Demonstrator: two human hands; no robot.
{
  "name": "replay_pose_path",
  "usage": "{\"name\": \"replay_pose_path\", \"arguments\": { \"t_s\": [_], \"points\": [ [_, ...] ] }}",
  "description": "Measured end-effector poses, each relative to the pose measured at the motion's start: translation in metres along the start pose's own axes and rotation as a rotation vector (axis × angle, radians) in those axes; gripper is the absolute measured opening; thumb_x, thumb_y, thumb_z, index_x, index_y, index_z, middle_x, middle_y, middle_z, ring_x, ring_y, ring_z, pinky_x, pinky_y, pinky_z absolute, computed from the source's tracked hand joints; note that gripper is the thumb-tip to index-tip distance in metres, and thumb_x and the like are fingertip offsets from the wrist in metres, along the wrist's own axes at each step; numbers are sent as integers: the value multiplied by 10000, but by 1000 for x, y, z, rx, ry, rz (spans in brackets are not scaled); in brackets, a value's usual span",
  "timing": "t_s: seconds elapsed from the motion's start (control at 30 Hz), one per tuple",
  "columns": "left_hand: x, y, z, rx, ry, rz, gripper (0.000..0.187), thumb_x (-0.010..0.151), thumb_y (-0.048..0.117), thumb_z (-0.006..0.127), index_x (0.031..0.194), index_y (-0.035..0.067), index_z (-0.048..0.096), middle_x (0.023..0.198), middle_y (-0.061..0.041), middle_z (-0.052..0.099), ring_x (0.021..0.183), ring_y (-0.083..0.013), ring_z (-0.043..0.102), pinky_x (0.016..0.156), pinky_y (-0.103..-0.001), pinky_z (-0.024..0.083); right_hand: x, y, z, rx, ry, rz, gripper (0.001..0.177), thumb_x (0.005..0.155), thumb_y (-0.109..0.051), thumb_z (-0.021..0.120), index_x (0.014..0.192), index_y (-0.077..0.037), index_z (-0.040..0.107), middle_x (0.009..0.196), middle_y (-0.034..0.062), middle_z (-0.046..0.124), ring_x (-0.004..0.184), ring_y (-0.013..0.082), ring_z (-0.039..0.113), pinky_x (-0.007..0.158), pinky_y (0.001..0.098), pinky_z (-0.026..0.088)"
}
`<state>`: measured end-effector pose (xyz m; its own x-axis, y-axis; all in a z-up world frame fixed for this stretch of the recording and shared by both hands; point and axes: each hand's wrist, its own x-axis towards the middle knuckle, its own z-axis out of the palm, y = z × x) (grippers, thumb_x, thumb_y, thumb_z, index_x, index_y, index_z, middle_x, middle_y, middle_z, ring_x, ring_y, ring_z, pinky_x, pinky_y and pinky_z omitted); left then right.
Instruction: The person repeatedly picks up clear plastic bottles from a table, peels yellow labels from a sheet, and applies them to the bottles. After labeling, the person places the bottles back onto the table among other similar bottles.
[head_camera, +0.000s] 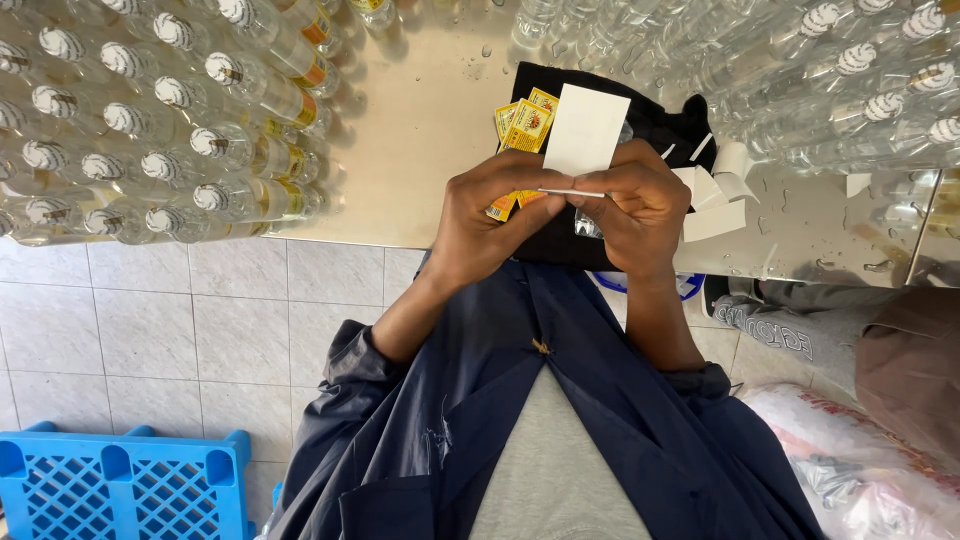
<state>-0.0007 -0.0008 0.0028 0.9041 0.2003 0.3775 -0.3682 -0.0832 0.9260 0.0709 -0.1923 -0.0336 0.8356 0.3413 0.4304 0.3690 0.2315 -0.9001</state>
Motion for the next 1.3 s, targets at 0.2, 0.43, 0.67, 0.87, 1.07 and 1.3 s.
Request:
{"name": "replay_pose_path", "arguments": {
  "t_s": [0.2, 0.43, 0.67, 0.87, 1.07, 1.3],
  "points": [
    [-4, -17, -4, -409, -59, -291, 122, 1053, 57, 754, 1134, 7, 830, 886, -78, 793, 931, -76, 658, 850, -282, 606, 22, -11, -8, -23, -222, -125, 165, 837, 57, 953, 941, 62, 825, 867, 136, 639, 803, 218, 649, 768, 372, 561],
    [-2, -33, 17, -476, 277, -271, 237, 967, 20, 859, 1191, -33, 801, 759, -43, 745, 775, -25, 662, 789, -229, 589, 11, -15, 33, -401, 230, -174, 232, 1019, -108, 899, 1086, 50, 743, 977, 141, 648, 794, 208, 578, 727, 344, 524],
    [-14, -48, 33, -377, 445, -194, 257, 961, 2, 865, 1208, -12, 794, 732, -63, 768, 769, -20, 675, 827, -246, 599, -2, -28, 44, -207, 137, 74, 174, 1089, -96, 769, 1141, 69, 784, 1095, 190, 722, 1012, 246, 732, 845, 362, 605],
    [-14, -33, 32, -183, 406, -132, 228, 943, 40, 889, 1160, 47, 819, 737, -50, 800, 836, -26, 699, 879, -277, 610, -2, -23, 44, -63, 117, 179, 137, 1075, -72, 760, 1122, 53, 786, 1057, 161, 748, 965, 148, 708, 827, 355, 628],
    [-14, -34, 33, -167, 401, -140, 217, 940, 91, 899, 1146, 99, 831, 773, -26, 825, 872, -31, 754, 927, -271, 592, -10, -6, 34, -16, 125, 204, 139, 1077, -41, 748, 1079, 94, 779, 1003, 198, 741, 949, 195, 740, 832, 411, 663],
    [-16, -36, 31, -209, 379, -171, 210, 975, 93, 868, 1179, 82, 823, 799, -52, 829, 912, -41, 746, 943, -297, 606, -2, -18, 36, -39, 91, 193, 145, 1090, -32, 726, 1082, 105, 771, 1002, 194, 725, 964, 204, 732, 838, 433, 665]
  ]
}}
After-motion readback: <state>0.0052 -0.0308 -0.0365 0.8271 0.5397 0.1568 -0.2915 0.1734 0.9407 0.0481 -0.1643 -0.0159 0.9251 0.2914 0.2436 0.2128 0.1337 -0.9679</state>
